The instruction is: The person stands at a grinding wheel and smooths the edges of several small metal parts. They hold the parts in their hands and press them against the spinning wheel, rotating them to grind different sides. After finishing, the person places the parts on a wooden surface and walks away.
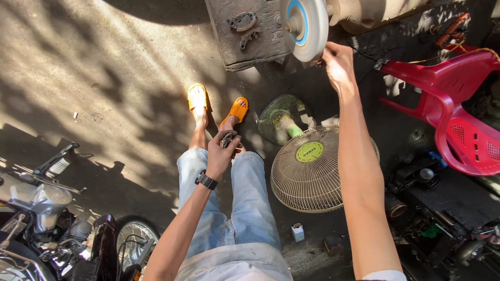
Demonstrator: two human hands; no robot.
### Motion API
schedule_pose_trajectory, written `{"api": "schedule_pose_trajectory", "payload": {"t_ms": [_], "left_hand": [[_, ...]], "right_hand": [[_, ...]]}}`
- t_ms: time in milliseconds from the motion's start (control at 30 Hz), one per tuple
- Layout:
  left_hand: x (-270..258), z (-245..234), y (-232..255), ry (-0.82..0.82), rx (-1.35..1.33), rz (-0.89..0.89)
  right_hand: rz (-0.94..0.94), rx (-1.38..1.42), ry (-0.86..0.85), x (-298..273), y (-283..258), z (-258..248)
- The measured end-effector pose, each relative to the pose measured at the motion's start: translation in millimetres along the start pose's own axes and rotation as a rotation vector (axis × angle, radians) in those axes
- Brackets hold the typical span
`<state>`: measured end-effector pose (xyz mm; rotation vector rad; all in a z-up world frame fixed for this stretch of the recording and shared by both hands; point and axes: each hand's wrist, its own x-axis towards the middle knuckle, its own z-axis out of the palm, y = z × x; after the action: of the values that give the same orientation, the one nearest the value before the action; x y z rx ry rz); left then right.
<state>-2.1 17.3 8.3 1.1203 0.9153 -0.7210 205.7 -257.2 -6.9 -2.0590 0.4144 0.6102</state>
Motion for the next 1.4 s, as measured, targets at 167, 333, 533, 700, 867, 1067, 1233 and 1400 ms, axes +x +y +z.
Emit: {"api": "schedule_pose_trajectory", "payload": {"t_ms": [167,333,533,700,867,1067,1233,1400], "left_hand": [[0.0,-1.0,-2.4,0.019,0.032,0.004],[-3.6,4.2,5.1,-0.010,0.078,0.006],[2.7,3.3,1.1,-0.009,0.042,0.038],[0.8,7.1,-6.9,-0.012,-0.010,0.047],[3.3,11.3,-9.7,-0.039,-0.012,0.076],[14.2,9.1,-22.3,-0.043,0.020,0.100],[14.3,1.4,-21.7,-0.030,0.009,0.119],[9.6,2.3,-22.9,-0.010,-0.022,0.108]], "right_hand": [[-0.016,0.083,0.004,-6.4,-17.3,-3.5],[0.034,0.112,0.011,1.1,-13.4,5.3],[-0.057,0.177,-0.048,-13.5,-11.5,-5.0],[-0.021,0.176,-0.056,-43.0,-4.3,-16.5],[0.043,0.462,-0.020,-41.1,29.5,-29.9],[-0.086,0.048,-0.019,8.1,21.9,-8.3],[0.017,0.119,-0.014,10.8,55.0,-9.0],[0.013,0.266,-0.014,-4.6,34.5,-12.4]]}}
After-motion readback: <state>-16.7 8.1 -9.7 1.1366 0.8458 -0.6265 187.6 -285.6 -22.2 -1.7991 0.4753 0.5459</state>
